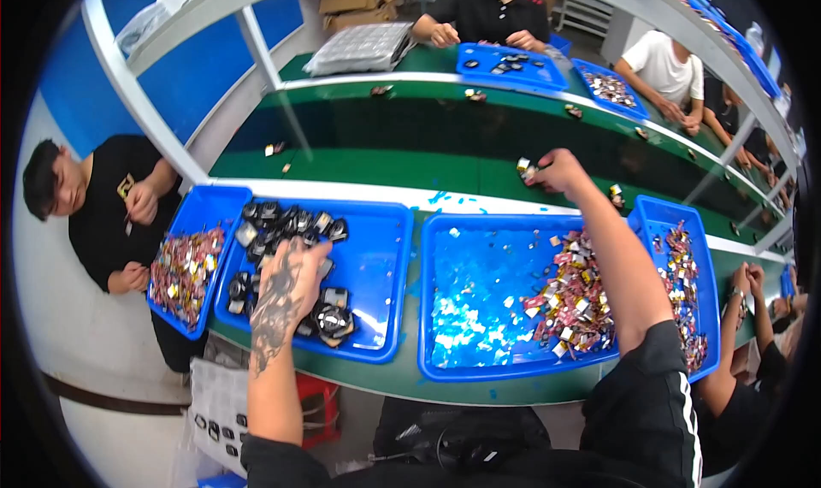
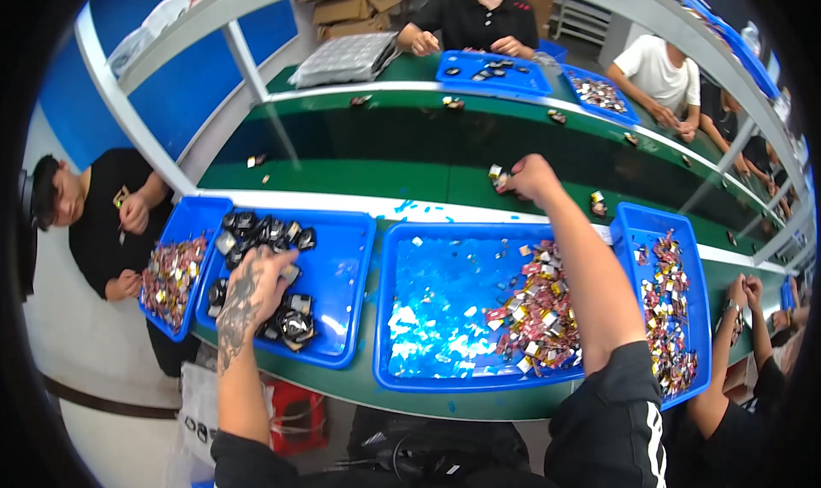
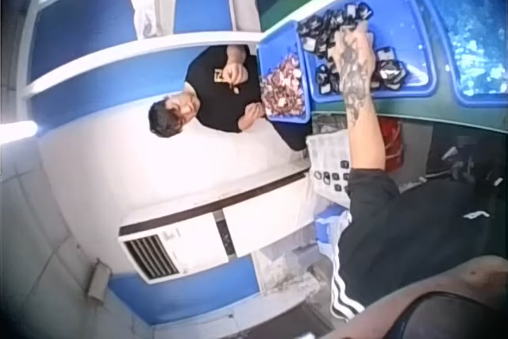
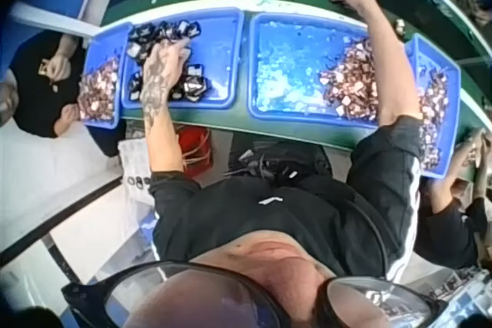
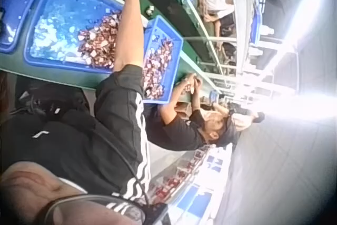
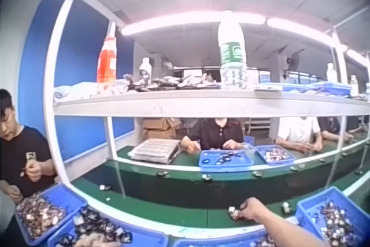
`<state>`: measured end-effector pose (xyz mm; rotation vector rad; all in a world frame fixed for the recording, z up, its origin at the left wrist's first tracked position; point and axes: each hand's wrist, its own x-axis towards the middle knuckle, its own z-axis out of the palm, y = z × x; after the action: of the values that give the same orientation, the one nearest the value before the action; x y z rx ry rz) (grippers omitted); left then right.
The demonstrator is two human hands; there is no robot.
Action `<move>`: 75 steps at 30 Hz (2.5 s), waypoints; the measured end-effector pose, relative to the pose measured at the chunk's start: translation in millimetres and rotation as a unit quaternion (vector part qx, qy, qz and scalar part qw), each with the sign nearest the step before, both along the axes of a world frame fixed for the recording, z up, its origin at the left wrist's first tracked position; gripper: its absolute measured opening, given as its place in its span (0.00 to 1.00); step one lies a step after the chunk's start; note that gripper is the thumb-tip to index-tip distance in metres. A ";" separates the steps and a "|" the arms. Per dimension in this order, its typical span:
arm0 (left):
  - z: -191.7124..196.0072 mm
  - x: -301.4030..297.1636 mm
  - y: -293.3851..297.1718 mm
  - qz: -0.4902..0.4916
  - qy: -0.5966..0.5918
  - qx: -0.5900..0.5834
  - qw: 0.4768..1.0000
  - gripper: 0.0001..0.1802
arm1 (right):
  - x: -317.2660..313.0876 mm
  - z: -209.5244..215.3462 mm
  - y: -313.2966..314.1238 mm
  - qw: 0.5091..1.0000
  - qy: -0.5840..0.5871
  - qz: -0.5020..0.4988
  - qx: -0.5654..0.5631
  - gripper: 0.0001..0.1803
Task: Manually assembling small electronic parts into housing components on a production line.
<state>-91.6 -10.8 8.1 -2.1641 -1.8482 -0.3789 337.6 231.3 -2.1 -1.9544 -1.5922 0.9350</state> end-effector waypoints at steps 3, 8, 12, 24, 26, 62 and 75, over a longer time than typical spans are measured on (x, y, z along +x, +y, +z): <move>25.3 5.8 3.3 0.046 -0.010 -0.220 0.974 0.15 | 6.6 -12.3 5.9 0.999 -0.009 -0.022 0.023 0.29; 26.8 10.6 18.7 -0.031 -0.011 -0.151 0.988 0.11 | 29.2 0.3 -11.2 0.995 0.053 -0.057 0.068 0.21; 31.6 5.5 24.4 -0.022 -0.048 -0.184 0.981 0.12 | 27.8 52.3 -52.9 0.981 0.109 0.045 0.154 0.11; 34.0 4.0 37.5 -0.077 -0.028 -0.218 0.973 0.19 | 7.2 61.9 -204.8 0.954 -0.035 0.110 0.275 0.06; 25.1 -3.3 41.5 -0.087 -0.035 -0.218 0.971 0.23 | -13.5 59.6 -231.8 0.952 0.033 0.115 0.281 0.06; 2.2 192.5 35.1 -0.102 -0.863 -0.283 0.406 0.13 | -2.9 30.9 -192.0 0.886 -0.253 0.273 0.277 0.04; -4.2 198.1 22.3 -0.255 -0.572 -0.201 0.754 0.12 | -53.8 40.9 -244.9 0.910 0.388 0.037 0.144 0.04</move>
<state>106.5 11.4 3.9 -3.0795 -1.7899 -1.9622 283.8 -13.6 38.8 -1.1027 -1.2300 1.2194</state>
